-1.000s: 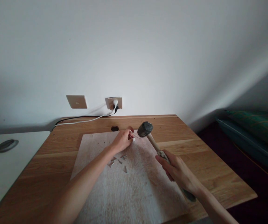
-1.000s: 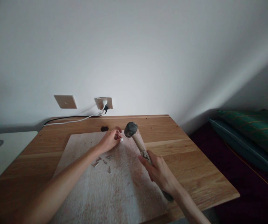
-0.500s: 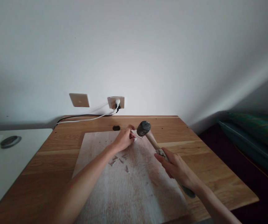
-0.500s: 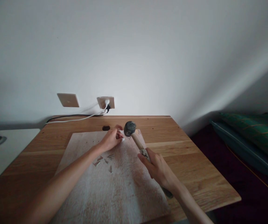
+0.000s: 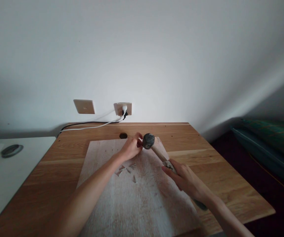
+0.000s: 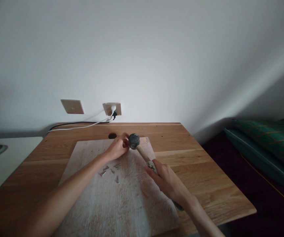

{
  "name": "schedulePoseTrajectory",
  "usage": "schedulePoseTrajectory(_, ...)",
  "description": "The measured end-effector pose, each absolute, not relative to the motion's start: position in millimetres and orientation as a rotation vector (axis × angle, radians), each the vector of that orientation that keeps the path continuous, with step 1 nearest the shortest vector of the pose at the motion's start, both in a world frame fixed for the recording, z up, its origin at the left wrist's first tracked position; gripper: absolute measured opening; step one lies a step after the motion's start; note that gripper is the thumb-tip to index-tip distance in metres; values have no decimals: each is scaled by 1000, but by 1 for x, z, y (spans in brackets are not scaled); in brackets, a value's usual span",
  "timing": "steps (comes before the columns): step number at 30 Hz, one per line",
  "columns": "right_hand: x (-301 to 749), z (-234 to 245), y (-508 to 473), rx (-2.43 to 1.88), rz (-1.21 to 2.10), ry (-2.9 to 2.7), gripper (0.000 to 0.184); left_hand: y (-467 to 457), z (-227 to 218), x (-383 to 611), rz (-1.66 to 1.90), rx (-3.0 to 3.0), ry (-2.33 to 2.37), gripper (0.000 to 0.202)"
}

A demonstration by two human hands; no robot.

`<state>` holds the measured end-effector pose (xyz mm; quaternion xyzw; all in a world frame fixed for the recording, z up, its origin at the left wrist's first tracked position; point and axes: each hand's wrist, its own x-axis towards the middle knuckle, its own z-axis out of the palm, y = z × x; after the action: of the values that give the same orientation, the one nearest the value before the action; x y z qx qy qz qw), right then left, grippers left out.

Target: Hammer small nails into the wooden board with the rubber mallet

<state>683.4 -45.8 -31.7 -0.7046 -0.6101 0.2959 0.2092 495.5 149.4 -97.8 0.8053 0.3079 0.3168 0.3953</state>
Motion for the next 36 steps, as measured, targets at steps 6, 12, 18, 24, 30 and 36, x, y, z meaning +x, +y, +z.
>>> schedulePoseTrajectory(6, 687, -30, -55, -1910, 780, -1609, 40, 154, -99, 497, 797, 1996, 724, 33)
schedulePoseTrajectory(12, 696, -32, -74, -1931, 912, -1576, 42, 152, -74, 464, 597, 2117, 718, 22)
schedulePoseTrajectory(18, 704, -54, -89, -2007, 910, -1662, 38, 117, -44, 435, 221, 2352, 655, 13)
schedulePoseTrajectory(24, 702, -54, -89, -2045, 998, -1618, 41, 103, -37, 444, 169, 2435, 664, 25)
schedulePoseTrajectory(30, 701, -59, -89, -2018, 905, -1633, 39, 91, -42, 447, 103, 2597, 734, 25)
schedulePoseTrajectory(36, 704, -62, -89, -2025, 864, -1650, 43, 96, -41, 448, 10, 2654, 721, 19)
